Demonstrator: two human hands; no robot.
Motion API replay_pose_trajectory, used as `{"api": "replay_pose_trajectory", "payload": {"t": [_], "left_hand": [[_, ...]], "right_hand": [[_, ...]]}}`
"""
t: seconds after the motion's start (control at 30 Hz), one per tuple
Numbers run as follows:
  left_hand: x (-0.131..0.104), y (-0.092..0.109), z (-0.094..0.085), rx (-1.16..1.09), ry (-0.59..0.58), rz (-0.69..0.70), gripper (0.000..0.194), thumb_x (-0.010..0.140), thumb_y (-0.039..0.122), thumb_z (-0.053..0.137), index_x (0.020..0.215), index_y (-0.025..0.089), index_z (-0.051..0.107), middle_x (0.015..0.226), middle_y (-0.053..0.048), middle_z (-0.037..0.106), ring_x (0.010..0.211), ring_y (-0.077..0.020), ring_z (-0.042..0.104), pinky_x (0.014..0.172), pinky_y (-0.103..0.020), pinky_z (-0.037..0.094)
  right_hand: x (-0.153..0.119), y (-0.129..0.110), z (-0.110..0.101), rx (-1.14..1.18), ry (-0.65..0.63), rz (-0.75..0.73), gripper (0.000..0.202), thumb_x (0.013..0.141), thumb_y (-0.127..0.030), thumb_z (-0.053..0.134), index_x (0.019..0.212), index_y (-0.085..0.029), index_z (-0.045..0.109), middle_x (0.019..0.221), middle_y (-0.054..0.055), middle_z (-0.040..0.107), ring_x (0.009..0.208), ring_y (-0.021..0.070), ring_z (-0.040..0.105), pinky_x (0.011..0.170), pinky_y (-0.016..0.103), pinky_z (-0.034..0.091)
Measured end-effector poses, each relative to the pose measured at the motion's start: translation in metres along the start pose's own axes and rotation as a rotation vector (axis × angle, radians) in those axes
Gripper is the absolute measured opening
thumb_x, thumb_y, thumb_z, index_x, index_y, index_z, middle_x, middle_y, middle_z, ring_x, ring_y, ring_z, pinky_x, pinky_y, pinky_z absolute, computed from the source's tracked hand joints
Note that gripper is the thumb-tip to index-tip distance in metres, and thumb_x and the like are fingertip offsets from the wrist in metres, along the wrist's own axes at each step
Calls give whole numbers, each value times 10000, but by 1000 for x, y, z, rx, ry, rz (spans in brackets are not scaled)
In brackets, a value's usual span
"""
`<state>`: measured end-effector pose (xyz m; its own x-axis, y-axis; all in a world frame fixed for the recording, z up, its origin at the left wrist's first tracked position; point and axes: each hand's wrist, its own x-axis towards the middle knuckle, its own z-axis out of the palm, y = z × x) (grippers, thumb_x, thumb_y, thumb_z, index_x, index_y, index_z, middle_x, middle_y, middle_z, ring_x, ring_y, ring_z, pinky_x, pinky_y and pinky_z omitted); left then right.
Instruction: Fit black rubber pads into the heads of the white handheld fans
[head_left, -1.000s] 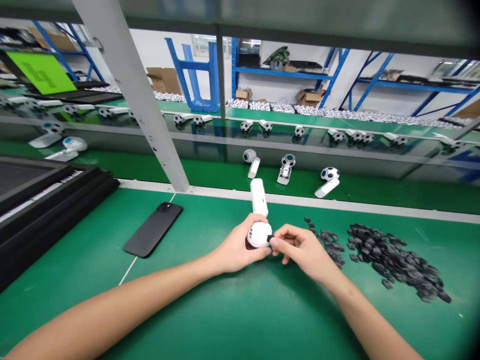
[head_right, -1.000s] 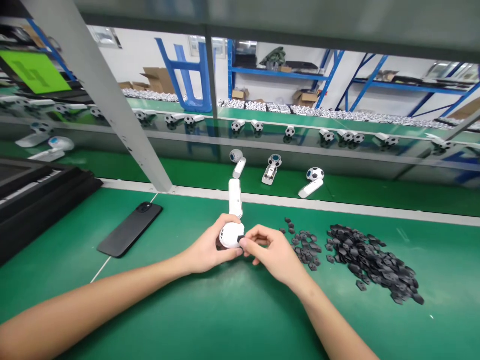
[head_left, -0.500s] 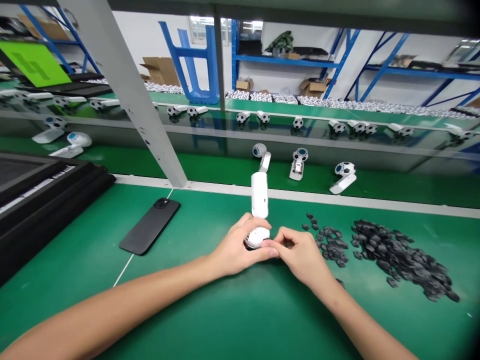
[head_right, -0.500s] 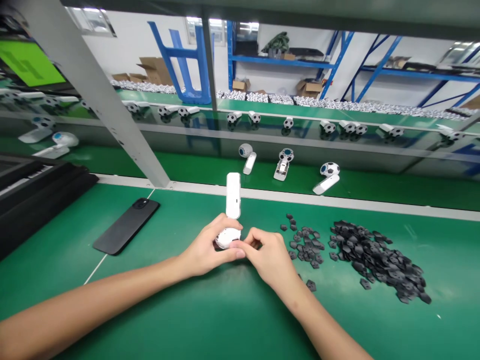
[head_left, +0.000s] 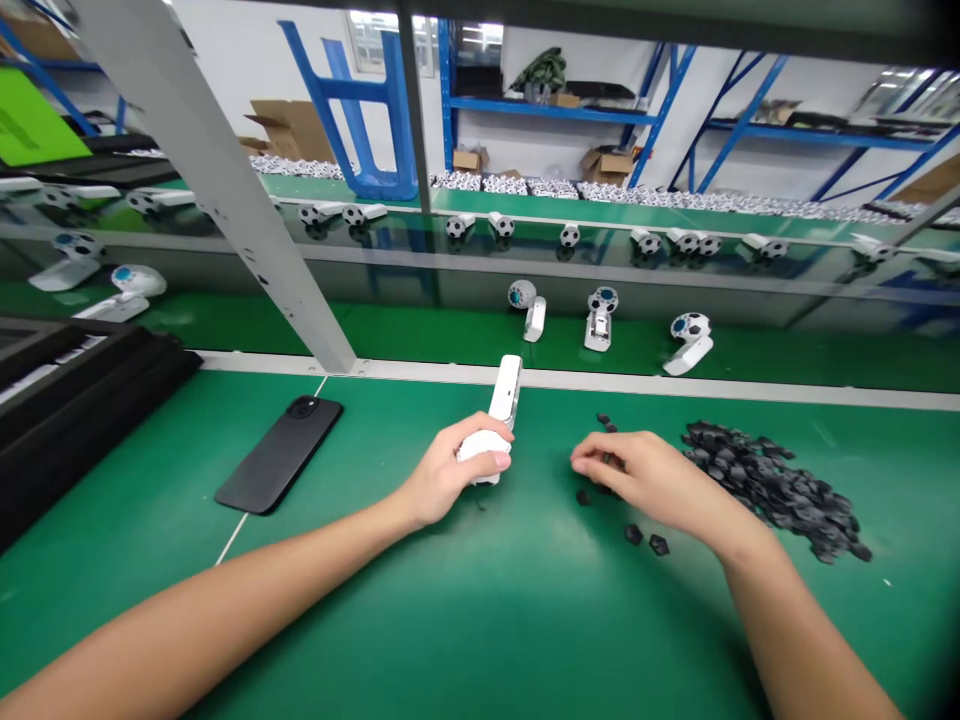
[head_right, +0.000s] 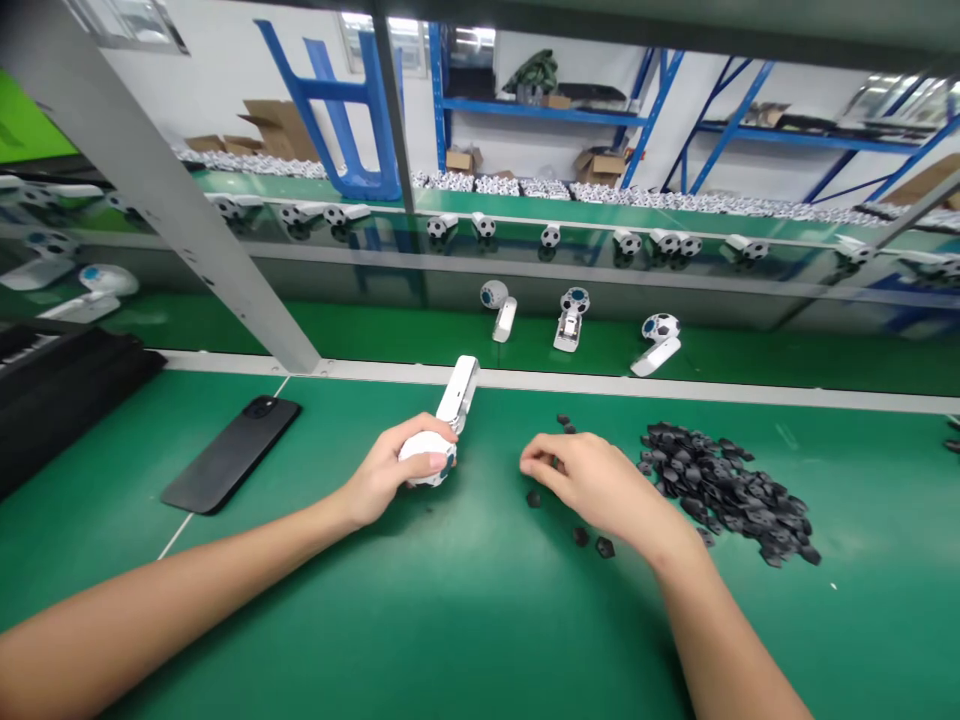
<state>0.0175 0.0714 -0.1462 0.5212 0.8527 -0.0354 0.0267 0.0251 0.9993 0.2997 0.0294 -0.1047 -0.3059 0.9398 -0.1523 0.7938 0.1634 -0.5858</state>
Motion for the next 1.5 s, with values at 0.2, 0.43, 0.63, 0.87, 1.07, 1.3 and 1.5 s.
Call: {"api": "replay_pose_trajectory", "payload": {"t": [0.2, 0.43, 0.63, 0.87, 1.07, 1.3, 1.5], "left_hand": [[-1, 5, -5, 38, -60, -30, 273, 870, 395, 711, 1035, 183, 666, 854, -14, 650, 715, -145, 566, 650, -253, 421], [-7, -2, 0, 385, -92, 171, 1053, 870, 382, 759, 1668, 305, 76, 1270, -84, 636, 870, -182, 597, 825, -324, 485], [-7, -4, 3, 399, -9, 216, 1016, 866, 286, 746, 1653, 262, 105, 1455, -142, 528, 1205, -277, 589, 1070, -419, 443], [-5, 0, 1, 287, 11, 159, 690, 871, 277, 743, 1476, 222, 417, 1274, -92, 614, 1063, -238, 609, 967, -360, 494], [-2, -5, 0, 180, 40, 84, 618, 876, 332, 755, 1403, 213, 455, 1103, -46, 602, 876, -172, 564, 768, -277, 487], [-2, -8, 0, 173, 58, 110, 574, 882, 363, 759, 1362, 227, 476, 1099, -46, 595, 866, -169, 553, 750, -276, 450], [-5, -1, 7, 266, 36, 137, 553, 860, 278, 755, 1329, 235, 465, 1072, -20, 604, 903, -177, 574, 806, -296, 458]], "right_hand": [[-8, 12, 8, -111, -115, 36, 61, 905, -337, 724, 901, -287, 689, 731, -29, 722, 621, 192, 659, 494, 282, 359], [-5, 9, 12, -101, -89, 8, 161, 958, -265, 625, 829, -267, 722, 756, 9, 736, 610, 199, 678, 509, 302, 406], [1, -6, 15, -109, -14, 4, 180, 994, -277, 582, 890, -261, 729, 824, 14, 744, 728, 210, 682, 579, 294, 436], [1, -3, 6, -82, -32, 125, 233, 1035, -352, 524, 919, -244, 695, 789, 11, 723, 663, 189, 646, 562, 284, 404], [-3, -4, 8, -63, -101, 135, 118, 963, -363, 664, 932, -249, 669, 760, -29, 707, 662, 174, 660, 563, 278, 412], [-2, -5, 6, -120, -5, 80, 211, 996, -332, 604, 857, -244, 736, 799, 7, 734, 703, 194, 659, 631, 308, 454], [6, -28, 25, 596, 105, 131, 255, 919, -456, 742, 924, -204, 782, 849, 55, 791, 806, 228, 763, 729, 299, 599]]}}
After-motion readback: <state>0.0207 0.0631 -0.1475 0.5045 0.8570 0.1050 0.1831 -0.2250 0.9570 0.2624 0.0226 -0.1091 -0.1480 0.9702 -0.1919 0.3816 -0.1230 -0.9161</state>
